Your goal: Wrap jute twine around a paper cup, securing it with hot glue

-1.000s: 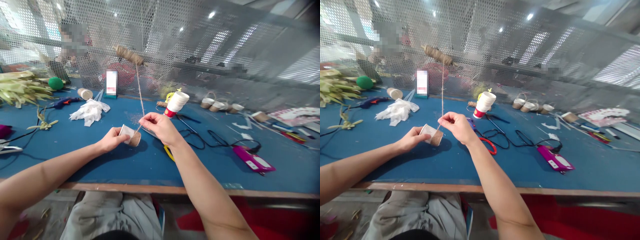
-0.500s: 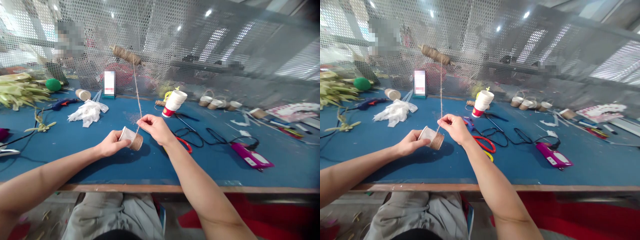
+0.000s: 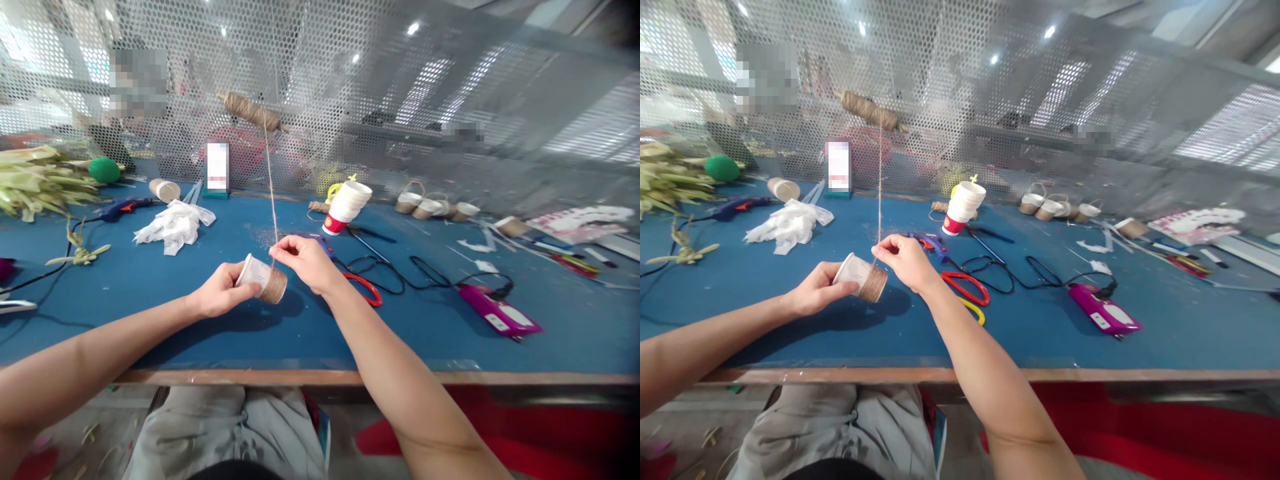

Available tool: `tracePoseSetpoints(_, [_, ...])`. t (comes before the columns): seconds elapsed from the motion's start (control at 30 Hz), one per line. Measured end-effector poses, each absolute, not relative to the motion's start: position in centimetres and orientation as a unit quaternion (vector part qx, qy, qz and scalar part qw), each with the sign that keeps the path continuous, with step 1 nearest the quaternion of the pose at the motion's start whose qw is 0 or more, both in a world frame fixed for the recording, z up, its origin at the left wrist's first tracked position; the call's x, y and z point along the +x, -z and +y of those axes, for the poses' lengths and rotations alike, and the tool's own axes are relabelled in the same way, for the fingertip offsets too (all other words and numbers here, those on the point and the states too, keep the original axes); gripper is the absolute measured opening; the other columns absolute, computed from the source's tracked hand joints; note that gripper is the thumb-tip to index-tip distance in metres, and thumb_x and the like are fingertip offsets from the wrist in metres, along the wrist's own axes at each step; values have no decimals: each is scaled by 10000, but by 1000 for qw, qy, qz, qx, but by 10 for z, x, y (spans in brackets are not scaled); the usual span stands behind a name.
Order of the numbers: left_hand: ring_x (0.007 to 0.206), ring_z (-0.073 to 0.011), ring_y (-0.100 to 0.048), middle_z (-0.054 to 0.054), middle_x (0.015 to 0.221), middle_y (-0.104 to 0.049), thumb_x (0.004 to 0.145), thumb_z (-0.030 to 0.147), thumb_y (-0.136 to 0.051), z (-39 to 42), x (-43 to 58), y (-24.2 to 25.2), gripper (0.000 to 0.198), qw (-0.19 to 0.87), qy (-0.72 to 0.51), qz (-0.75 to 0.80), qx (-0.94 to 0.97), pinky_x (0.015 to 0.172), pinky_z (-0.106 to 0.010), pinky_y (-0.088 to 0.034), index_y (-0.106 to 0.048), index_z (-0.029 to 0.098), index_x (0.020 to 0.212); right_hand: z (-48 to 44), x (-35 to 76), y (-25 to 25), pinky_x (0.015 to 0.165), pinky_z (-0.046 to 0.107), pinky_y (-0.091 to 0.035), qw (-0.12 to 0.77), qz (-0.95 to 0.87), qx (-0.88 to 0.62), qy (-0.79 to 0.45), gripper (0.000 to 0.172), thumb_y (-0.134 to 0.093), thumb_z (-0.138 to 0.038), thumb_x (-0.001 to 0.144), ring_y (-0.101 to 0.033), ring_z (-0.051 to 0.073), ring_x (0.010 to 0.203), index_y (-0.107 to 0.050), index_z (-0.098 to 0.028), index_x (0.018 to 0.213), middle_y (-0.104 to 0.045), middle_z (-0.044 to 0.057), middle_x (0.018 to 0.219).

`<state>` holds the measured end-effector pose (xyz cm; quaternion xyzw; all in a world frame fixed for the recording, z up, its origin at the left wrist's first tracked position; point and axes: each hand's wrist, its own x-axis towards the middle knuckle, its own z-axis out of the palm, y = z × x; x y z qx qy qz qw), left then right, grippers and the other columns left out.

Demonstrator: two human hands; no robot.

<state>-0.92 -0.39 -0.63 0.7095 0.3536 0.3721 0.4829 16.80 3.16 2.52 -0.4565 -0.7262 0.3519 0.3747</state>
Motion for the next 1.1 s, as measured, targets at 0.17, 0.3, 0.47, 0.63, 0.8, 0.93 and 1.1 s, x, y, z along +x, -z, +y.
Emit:
tracePoseSetpoints(0.17, [532, -73, -349, 29, 580, -418, 693, 345, -506, -5, -8, 5, 236, 464, -379, 359, 716, 501, -196, -333, -508, 110, 675, 32, 168, -25, 615, 263, -400, 364, -730, -460, -351, 199, -569, -353, 700, -485, 106, 589, -554, -156, 678, -562, -4, 643])
tracePoseSetpoints(0.3, [517, -70, -330, 37, 565, -396, 701, 359, -500, -7, -9, 4, 242, 456, -379, 353, 724, 497, -197, -320, -490, 120, 666, 31, 167, -23, 608, 259, -396, 359, -731, -455, -360, 204, -568, -357, 701, -485, 106, 591, -553, -154, 681, -558, -5, 641])
tracePoseSetpoints(0.47, [519, -72, -316, 35, 570, -383, 712, 355, -492, -8, -10, 2, 233, 434, -387, 343, 738, 499, -200, -313, -472, 130, 654, 29, 165, -22, 597, 255, -390, 344, -730, -457, -373, 207, -558, -359, 704, -488, 109, 596, -549, -152, 697, -561, -1, 653])
tracePoseSetpoints(0.63, [542, -83, -337, 21, 583, -391, 706, 365, -489, -10, -10, 0, 243, 404, -387, 353, 750, 516, -205, -331, -475, 132, 639, 27, 164, -23, 588, 252, -381, 328, -739, -460, -367, 229, -533, -387, 718, -481, 112, 603, -542, -159, 703, -551, -5, 660])
tracePoseSetpoints(0.8, [546, -82, -361, 25, 596, -424, 696, 358, -502, -8, -9, 4, 238, 444, -392, 361, 721, 528, -201, -340, -503, 120, 690, 28, 163, -21, 556, 242, -365, 317, -740, -457, -379, 229, -512, -391, 737, -448, 99, 565, -505, -165, 700, -506, -25, 621])
tracePoseSetpoints(0.93, [578, -93, -406, 16, 631, -465, 709, 341, -508, -6, -10, 8, 244, 460, -398, 358, 708, 566, -209, -361, -534, 103, 755, 27, 162, -20, 479, 221, -335, 294, -713, -473, -426, 213, -485, -374, 761, -424, 87, 503, -462, -180, 675, -457, -47, 563])
tracePoseSetpoints(1.1, [578, -95, -407, 9, 646, -465, 732, 330, -493, -7, -11, 6, 237, 437, -395, 338, 734, 562, -212, -364, -534, 97, 756, 23, 161, -24, 443, 208, -313, 277, -706, -480, -442, 191, -462, -354, 780, -418, 81, 487, -449, -187, 690, -442, -53, 569])
